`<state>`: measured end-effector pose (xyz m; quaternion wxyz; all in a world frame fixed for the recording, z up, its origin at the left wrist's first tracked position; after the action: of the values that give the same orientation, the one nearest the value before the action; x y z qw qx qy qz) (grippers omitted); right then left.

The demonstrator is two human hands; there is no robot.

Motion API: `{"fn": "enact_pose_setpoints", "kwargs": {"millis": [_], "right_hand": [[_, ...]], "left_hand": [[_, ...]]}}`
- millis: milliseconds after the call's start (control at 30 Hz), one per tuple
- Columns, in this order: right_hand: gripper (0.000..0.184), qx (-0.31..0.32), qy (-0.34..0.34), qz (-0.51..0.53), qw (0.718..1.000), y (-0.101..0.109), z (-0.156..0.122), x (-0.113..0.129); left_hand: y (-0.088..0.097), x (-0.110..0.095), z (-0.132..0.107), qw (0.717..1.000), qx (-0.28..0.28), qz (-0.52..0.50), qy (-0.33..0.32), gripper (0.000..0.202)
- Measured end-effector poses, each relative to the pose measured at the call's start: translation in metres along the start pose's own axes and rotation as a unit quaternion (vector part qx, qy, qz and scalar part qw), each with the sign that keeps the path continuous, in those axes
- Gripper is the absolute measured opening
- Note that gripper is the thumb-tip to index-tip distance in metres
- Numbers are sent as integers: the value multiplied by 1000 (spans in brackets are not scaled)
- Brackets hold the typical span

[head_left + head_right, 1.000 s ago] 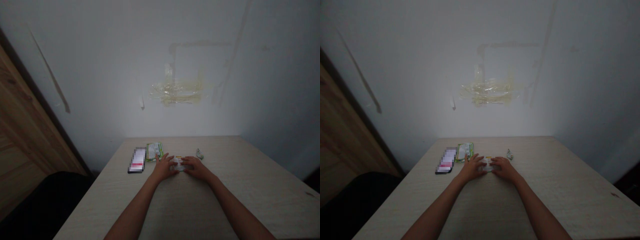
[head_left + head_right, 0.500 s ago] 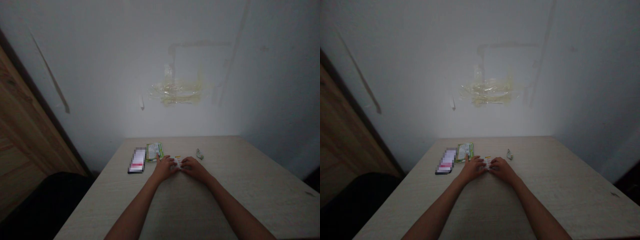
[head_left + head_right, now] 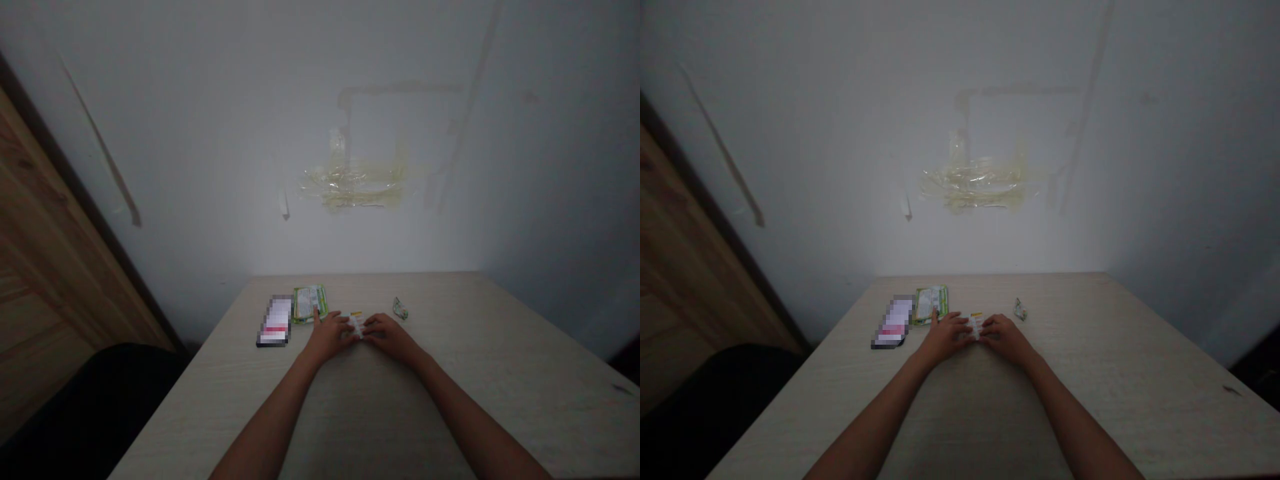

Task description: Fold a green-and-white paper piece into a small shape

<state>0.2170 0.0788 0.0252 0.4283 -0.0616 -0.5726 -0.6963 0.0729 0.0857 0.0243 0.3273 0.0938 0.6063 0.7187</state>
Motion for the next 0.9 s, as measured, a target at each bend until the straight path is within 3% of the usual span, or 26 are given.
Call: {"fn": "enact_pose_setpoints", "kwargs": {"millis": [433,900], "right_hand": [[18,9,-7,3,1000,-4,1,-9],[19,20,-10,5,1000,-6,4,-12]], "left_hand": [[1,2,-2,998,61,-14,-15,42],[-2,5,-1,998,57,-24,-21,43]]}}
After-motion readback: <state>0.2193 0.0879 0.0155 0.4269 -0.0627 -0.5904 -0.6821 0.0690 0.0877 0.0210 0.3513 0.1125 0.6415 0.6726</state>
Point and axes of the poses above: each hand's wrist, its own z-axis towards the middle knuckle, its own y-axis out of the back of the hand, x = y × z, the point moved 9 cm from there along z, towards the middle knuckle, and after that the axes turned 3 degrees about -y, right-handed, at the moved point
